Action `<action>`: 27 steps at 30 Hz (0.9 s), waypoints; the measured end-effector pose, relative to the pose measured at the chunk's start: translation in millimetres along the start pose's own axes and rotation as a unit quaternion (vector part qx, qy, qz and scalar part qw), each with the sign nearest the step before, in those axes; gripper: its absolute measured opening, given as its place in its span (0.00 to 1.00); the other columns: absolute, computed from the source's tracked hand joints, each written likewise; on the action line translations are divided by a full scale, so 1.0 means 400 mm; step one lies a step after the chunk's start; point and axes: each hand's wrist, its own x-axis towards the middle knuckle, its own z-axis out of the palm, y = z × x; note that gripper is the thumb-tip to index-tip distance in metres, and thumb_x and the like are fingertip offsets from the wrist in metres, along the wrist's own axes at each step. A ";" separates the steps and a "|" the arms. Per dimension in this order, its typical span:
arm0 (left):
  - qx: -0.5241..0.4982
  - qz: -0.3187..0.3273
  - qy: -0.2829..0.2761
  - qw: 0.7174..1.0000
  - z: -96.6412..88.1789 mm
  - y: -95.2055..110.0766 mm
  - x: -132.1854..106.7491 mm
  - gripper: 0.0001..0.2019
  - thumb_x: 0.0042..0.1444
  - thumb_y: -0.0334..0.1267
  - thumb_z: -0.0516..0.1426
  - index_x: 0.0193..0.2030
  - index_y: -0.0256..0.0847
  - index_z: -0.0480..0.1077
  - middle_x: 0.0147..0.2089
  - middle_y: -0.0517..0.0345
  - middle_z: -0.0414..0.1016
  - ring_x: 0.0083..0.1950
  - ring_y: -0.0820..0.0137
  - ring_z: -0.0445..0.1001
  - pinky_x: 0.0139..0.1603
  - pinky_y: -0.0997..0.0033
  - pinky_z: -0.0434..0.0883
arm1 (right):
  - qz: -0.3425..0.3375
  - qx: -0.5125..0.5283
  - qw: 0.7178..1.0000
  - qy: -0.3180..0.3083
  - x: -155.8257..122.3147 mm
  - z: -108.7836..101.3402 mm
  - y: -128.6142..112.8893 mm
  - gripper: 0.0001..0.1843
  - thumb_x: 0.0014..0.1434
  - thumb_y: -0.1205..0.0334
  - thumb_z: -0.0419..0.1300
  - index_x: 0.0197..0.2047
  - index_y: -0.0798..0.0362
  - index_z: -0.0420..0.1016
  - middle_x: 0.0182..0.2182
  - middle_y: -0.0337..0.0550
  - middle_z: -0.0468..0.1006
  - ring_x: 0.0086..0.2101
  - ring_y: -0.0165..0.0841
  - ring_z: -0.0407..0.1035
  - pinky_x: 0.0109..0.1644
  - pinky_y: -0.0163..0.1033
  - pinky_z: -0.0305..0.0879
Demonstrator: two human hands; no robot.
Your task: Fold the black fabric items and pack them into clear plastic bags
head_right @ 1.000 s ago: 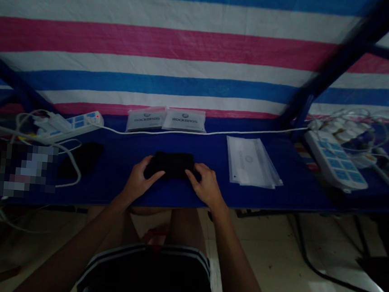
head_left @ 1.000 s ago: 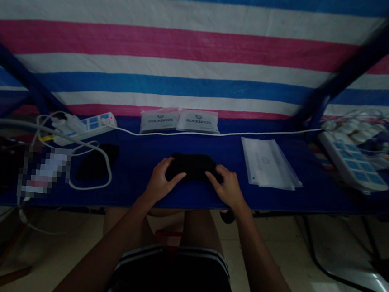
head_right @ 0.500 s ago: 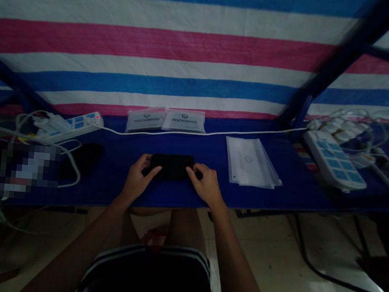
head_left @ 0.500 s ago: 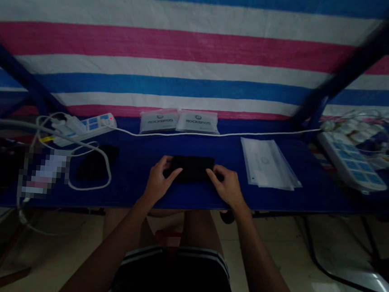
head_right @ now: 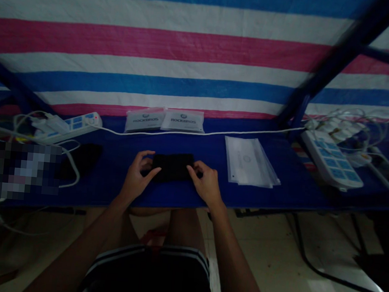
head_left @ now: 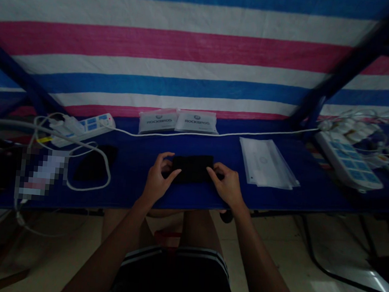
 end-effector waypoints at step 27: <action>0.178 0.110 0.030 0.977 0.004 -0.012 0.006 0.08 0.67 0.30 0.58 0.46 0.44 0.78 0.56 0.50 0.70 0.54 0.61 0.76 0.60 0.52 0.75 | -0.034 -0.058 0.997 -0.028 -0.004 0.004 -0.002 0.12 0.67 0.60 0.59 0.48 0.49 0.84 0.30 0.40 0.81 0.31 0.36 0.76 0.40 0.39 0.71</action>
